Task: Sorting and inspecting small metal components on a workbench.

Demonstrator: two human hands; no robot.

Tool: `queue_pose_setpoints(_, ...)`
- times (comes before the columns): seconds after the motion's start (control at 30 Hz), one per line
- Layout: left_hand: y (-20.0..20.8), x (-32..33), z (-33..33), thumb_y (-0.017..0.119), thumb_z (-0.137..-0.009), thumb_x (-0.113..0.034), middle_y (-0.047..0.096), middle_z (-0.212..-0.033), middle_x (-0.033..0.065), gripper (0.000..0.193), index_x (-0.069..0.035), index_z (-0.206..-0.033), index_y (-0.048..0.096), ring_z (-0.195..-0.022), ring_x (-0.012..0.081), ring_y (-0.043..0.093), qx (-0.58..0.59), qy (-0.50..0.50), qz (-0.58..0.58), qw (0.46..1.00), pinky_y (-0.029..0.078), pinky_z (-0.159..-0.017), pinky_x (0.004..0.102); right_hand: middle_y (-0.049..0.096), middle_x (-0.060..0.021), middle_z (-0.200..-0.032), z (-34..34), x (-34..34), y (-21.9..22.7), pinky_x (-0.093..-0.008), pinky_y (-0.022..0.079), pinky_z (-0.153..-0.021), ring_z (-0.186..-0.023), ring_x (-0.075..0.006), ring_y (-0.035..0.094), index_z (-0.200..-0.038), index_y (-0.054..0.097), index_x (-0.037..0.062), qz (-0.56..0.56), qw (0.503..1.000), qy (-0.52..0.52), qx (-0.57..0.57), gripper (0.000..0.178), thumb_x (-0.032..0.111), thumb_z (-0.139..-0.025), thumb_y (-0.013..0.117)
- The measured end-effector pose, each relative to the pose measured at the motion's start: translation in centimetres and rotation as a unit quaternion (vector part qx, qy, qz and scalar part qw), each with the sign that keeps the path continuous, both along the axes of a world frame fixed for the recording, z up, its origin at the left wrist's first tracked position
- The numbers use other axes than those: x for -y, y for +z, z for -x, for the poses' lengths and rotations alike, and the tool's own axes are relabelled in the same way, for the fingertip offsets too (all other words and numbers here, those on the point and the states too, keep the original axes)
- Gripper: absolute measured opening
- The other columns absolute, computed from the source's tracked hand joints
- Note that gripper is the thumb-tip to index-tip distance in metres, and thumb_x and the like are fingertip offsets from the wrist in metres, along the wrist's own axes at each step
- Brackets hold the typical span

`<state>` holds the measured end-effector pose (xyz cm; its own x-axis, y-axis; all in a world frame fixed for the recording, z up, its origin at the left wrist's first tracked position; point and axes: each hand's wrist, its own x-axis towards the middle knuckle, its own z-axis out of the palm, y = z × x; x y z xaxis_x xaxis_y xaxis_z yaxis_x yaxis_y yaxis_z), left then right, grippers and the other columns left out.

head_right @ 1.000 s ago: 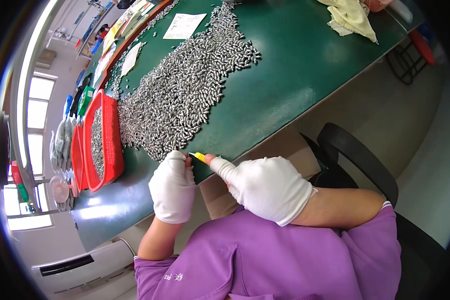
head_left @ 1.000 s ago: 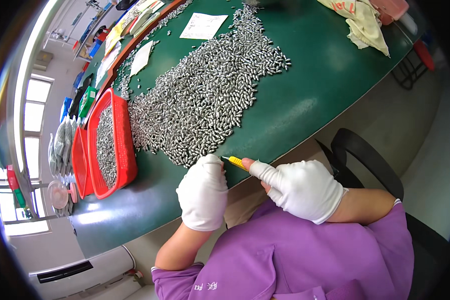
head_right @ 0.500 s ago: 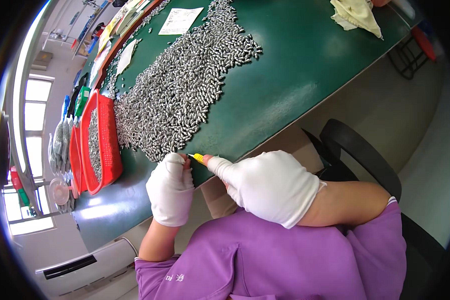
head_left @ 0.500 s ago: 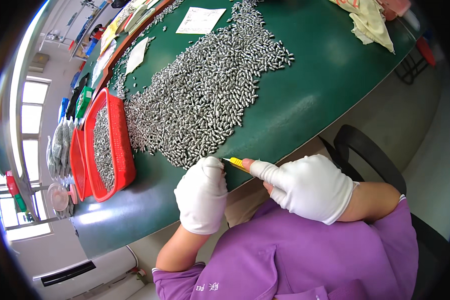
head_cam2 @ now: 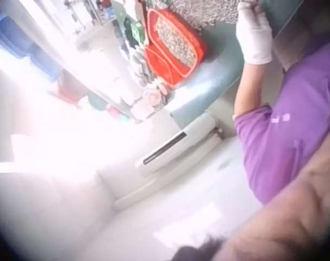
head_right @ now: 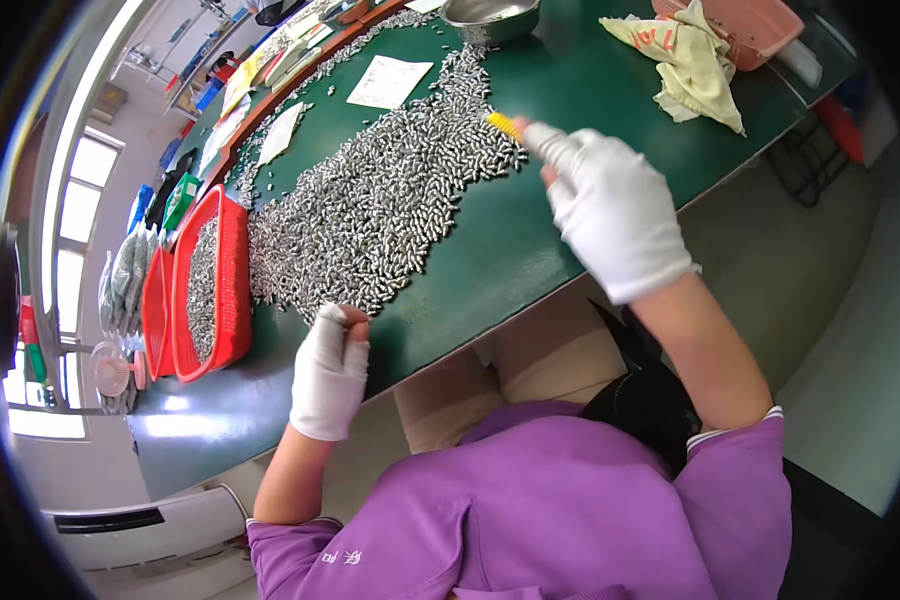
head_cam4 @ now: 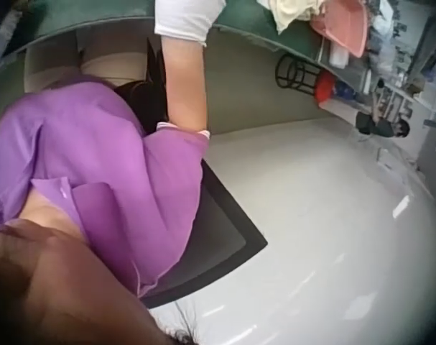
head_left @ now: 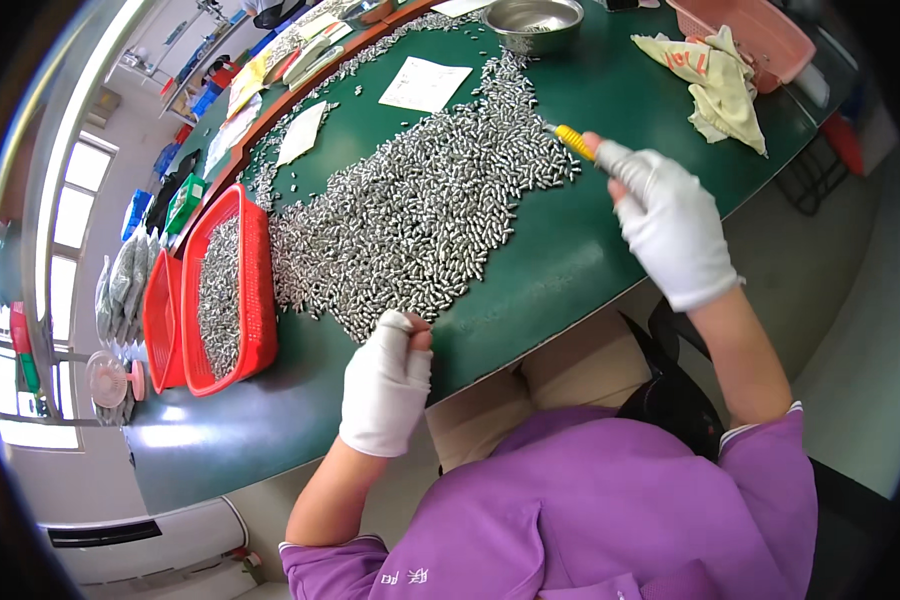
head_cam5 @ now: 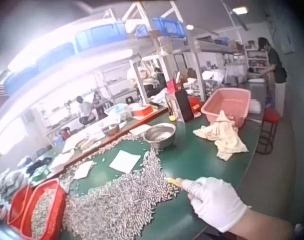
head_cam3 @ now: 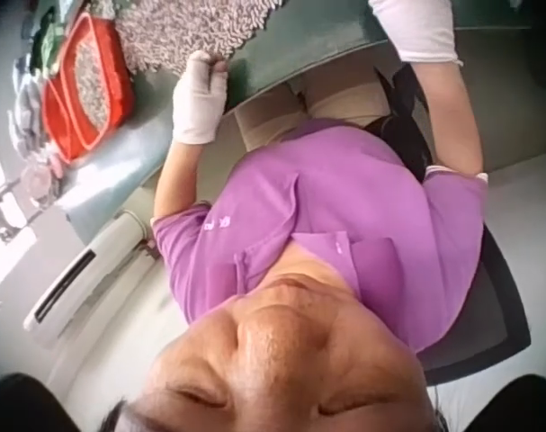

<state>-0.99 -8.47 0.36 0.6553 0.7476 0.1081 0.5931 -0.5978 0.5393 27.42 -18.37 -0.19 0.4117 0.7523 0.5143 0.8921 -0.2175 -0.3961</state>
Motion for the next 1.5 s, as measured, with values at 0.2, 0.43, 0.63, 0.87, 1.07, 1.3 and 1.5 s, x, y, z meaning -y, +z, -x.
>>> queue_pose_setpoints(0.2,2.1,-4.9,-1.3,0.059,-0.097,-0.029,0.032,-0.066,-0.007,0.019,-0.012,-0.097,0.052,-0.052,0.004,0.026,0.366,0.028,0.454,0.812,0.021,-0.046,0.0211,0.065,-0.0057,-0.098,-6.5,-3.8,-1.9,-0.0394,0.053,-0.077,-0.09,-0.0268,0.063,-0.113,0.068,0.0193,0.092,0.98,-0.048,0.171,0.03,0.014,-0.085,0.062)
queue_pose_setpoints(0.43,1.5,-9.1,-2.3,0.06,-0.096,-0.022,0.041,-0.072,-0.0019,0.015,-0.012,-0.095,0.049,-0.053,0.0059,0.03,0.442,-0.026,0.581,0.683,0.024,-0.046,0.0205,0.064,-0.0058,-0.093,1.5,-8.5,1.1,-0.0384,0.05,-0.083,-0.091,-0.026,0.062,-0.096,0.069,0.0136,0.06,0.961,0.264,0.056,0.018,0.022,-0.079,0.068)
queue_pose_setpoints(0.63,-0.4,-10.0,-1.6,0.066,-0.091,-0.02,0.042,-0.074,-0.0022,0.013,-0.015,-0.098,0.056,-0.05,0.0049,0.027,0.478,-0.072,0.64,0.597,0.022,-0.045,0.0199,0.063,-0.0072,-0.087,2.9,-12.7,1.0,-0.0395,0.051,-0.077,-0.086,-0.0281,0.063,-0.085,0.068,0.014,0.178,0.936,0.298,0.051,0.008,0.019,-0.078,0.067)
queue_pose_setpoints(0.87,-0.2,-9.5,-1.6,0.064,-0.09,-0.014,0.049,-0.085,0.0029,0.018,-0.015,-0.105,0.054,-0.055,0.0063,0.031,0.489,-0.074,0.644,0.584,0.026,-0.05,0.0209,0.064,-0.01,-0.08,3.7,-15.5,1.2,-0.0426,0.051,-0.073,-0.079,-0.0314,0.063,-0.082,0.067,0.0097,0.187,0.923,0.332,0.055,0.008,0.017,-0.079,0.064)
queue_pose_setpoints(1.07,-0.1,-8.9,-1.7,0.066,-0.091,-0.02,0.044,-0.079,-0.0001,0.021,-0.015,-0.104,0.05,-0.055,0.0056,0.029,0.452,-0.084,0.661,0.594,0.024,-0.05,0.0201,0.065,-0.0092,-0.084,3.9,-14.9,1.5,-0.0299,0.052,-0.071,-0.077,-0.0215,0.065,-0.091,0.07,0.0047,0.017,0.913,0.378,-0.154,0.016,0.0,-0.077,0.074)
queue_pose_setpoints(1.3,-0.3,-8.1,-2.1,0.061,-0.096,-0.025,0.045,-0.076,-0.0014,0.019,-0.011,-0.099,0.049,-0.053,0.0041,0.029,0.401,-0.085,0.677,0.612,0.023,-0.047,0.0194,0.069,-0.0085,-0.086,6.1,-14.0,1.7,-0.031,0.054,-0.069,-0.078,-0.023,0.068,-0.098,0.071,0.0051,-0.059,0.835,0.514,-0.186,0.02,0.002,-0.078,0.073)
queue_pose_setpoints(1.5,0.3,-8.0,-2.2,0.063,-0.095,-0.032,0.043,-0.072,-0.0045,0.025,-0.011,-0.097,0.049,-0.052,0.0031,0.031,0.376,-0.102,0.664,0.638,0.022,-0.046,0.0197,0.07,-0.0094,-0.086,6.1,-14.1,0.9,-0.0309,0.055,-0.063,-0.069,-0.0236,0.069,-0.118,0.065,0.0053,-0.105,0.818,0.552,-0.127,0.039,-0.002,-0.08,0.069)
